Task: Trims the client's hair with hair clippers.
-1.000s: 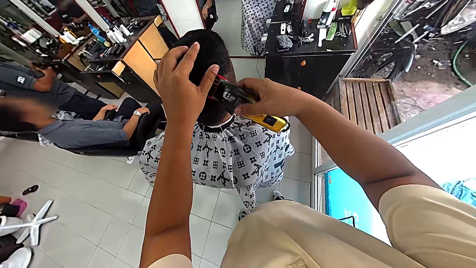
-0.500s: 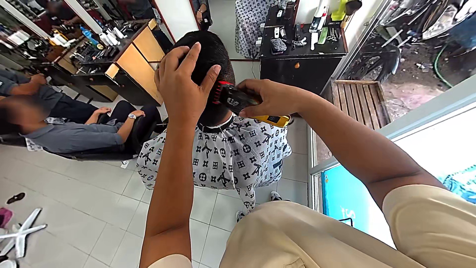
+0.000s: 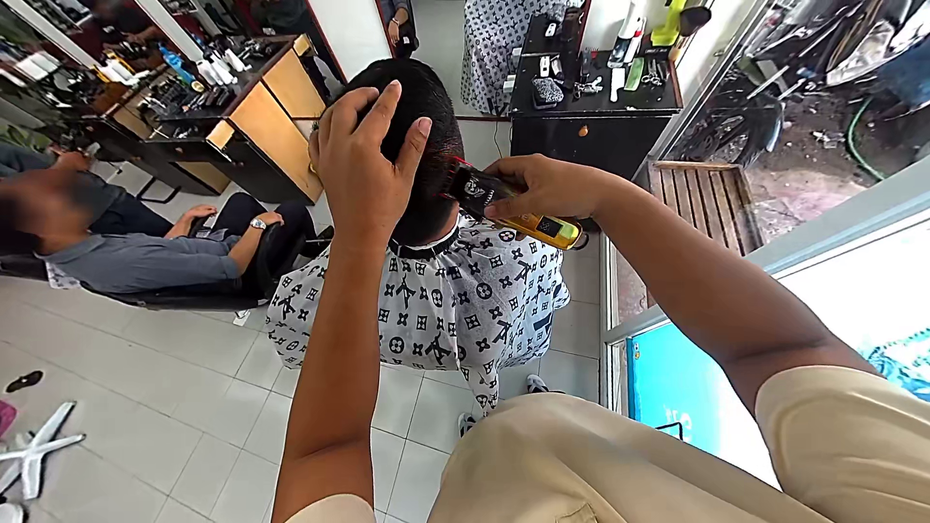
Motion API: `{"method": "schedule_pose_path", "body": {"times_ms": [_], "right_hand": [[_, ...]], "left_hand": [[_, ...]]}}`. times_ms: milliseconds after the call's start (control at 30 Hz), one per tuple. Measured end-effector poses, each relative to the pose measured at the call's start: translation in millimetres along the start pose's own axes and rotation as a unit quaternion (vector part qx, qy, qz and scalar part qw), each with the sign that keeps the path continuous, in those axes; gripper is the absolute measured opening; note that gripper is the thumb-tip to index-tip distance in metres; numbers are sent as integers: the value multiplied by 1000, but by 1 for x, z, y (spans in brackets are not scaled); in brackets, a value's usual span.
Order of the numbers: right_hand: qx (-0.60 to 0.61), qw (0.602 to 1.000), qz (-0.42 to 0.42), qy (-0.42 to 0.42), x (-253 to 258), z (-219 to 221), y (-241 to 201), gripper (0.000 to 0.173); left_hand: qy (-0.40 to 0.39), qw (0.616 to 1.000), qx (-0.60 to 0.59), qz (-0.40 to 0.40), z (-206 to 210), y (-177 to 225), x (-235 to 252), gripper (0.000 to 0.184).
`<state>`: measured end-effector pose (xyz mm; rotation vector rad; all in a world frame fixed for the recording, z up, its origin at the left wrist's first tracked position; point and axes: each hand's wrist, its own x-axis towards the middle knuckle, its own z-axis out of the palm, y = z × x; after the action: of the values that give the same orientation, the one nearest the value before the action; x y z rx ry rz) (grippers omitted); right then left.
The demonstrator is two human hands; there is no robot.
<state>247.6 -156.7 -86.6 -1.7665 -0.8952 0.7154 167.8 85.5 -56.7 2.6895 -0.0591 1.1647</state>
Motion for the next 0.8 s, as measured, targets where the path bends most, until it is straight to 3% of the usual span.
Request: {"method": "schedule_pose_path", "body": {"times_ms": [200,367,533,700,800], "right_hand": [[-23,996,-85,-18,0,10,-24,43],[25,999,12,-19,1,-3,-3,42],[68,995,-62,-42,4,1,-20,42],[93,995,-2,-41,4,-4,-3,38],[90,994,-34,-42,4,-1,-11,38]], "left_hand": [[-12,1000,1,-3,-1,0,2,56],[-5,1000,-1,-8,0,-1,2,53],[-5,1000,0,-7,1,1,2,52],[-7,1000,-2,-10,0,0,3,53],[-12,1000,-3,-8,1,0,3,52]]}}
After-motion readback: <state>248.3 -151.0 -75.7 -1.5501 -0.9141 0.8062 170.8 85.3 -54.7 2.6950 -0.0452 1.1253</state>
